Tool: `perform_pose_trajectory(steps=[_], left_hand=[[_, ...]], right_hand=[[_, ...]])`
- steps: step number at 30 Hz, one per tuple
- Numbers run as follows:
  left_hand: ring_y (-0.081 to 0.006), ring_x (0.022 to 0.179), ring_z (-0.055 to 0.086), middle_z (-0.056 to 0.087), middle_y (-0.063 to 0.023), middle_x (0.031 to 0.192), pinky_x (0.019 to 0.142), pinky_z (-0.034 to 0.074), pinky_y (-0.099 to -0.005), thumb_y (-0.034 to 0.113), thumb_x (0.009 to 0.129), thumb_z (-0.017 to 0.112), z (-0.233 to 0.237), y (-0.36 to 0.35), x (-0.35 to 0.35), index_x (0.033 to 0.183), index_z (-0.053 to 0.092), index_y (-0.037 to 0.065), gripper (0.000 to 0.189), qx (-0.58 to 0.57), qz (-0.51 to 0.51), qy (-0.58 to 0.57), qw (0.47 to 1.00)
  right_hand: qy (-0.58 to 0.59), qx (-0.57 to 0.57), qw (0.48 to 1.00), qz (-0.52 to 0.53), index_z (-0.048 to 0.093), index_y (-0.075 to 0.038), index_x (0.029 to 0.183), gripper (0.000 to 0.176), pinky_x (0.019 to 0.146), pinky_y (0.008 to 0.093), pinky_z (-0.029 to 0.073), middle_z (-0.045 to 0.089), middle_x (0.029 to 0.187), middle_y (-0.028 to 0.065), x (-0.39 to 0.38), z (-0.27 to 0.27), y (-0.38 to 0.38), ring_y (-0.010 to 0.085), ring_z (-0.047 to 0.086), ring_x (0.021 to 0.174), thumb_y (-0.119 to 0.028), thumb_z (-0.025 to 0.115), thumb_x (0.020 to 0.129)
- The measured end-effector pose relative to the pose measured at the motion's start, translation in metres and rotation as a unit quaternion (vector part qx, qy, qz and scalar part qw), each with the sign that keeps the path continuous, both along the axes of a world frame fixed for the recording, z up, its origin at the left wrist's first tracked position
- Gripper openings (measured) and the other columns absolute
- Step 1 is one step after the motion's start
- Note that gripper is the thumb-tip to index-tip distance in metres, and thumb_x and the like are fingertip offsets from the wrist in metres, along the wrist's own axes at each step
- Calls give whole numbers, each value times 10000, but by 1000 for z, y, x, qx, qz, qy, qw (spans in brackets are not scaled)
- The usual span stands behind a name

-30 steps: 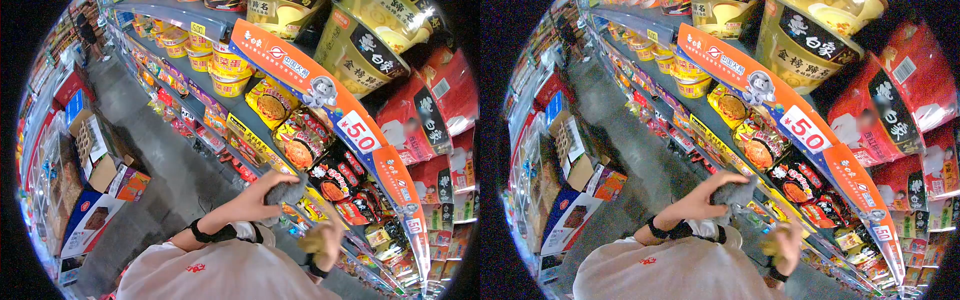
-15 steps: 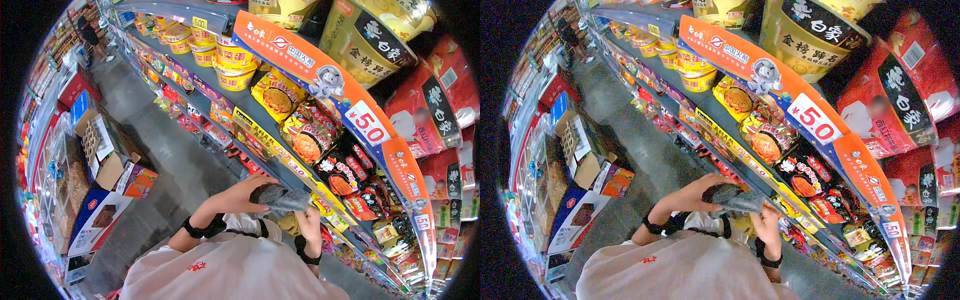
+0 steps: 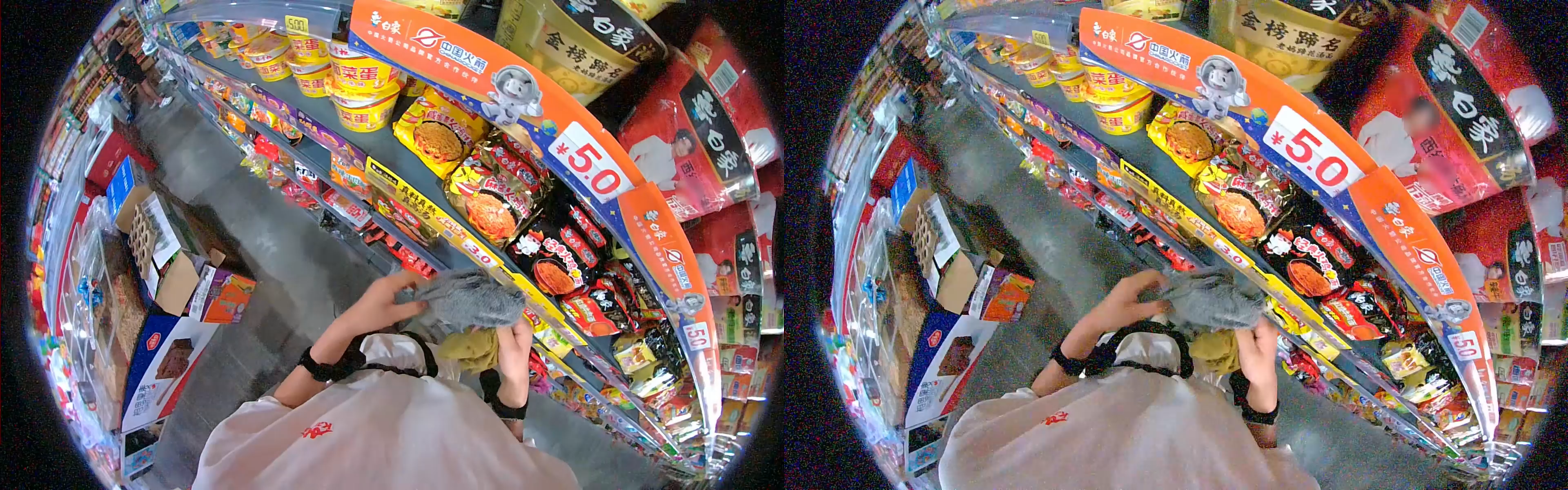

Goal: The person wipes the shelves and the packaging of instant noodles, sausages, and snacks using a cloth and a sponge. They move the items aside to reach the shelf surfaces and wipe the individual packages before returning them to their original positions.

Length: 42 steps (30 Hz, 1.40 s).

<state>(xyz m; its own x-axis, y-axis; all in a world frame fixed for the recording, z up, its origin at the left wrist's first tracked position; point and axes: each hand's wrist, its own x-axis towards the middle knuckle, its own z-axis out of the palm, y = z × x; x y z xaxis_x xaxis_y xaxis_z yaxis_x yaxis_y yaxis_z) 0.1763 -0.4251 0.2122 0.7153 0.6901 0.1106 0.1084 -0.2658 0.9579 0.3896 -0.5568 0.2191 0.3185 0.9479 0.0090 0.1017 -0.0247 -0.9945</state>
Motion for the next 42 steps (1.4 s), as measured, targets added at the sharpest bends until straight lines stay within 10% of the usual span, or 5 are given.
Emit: perform_pose_trajectory(steps=[13,23,28,37,42], left_hand=[[-127,890,560,596,-57,1002,801,431,-235,209,874,485,29,3,-10,1089,532,-32,326,-432,92,-173,880],[-59,945,471,554,-10,1024,827,397,-227,133,894,477,47,-23,2,1131,503,-31,289,-365,-214,-132,896],[-57,905,470,547,4,960,797,406,-224,143,887,501,35,-21,15,1122,495,-24,288,-349,-186,-53,917],[-130,825,542,556,-59,877,700,440,-250,74,819,559,-5,11,-9,1126,500,58,312,82,138,60,985],[-144,796,560,565,-67,882,692,452,-270,83,824,549,-23,22,-25,1100,510,57,279,-26,114,59,991]], right_hand=[[-50,-67,993,-83,534,-52,1109,380,706,261,450,637,921,94,4,-6,3,117,576,793,-73,640,744],[68,14,972,224,102,6,1369,886,1063,348,89,143,1431,131,-20,-13,0,246,142,1316,-280,655,739],[142,3,976,165,495,31,1119,418,917,314,352,550,1095,83,-26,-17,-7,155,477,1017,-174,612,773],[449,-79,888,-60,485,-12,1146,395,813,287,439,582,1022,50,-32,-40,40,161,561,908,-207,573,814],[500,-73,857,-105,486,-23,1141,448,770,290,457,582,1014,51,-33,-49,91,164,569,891,-266,625,792]])
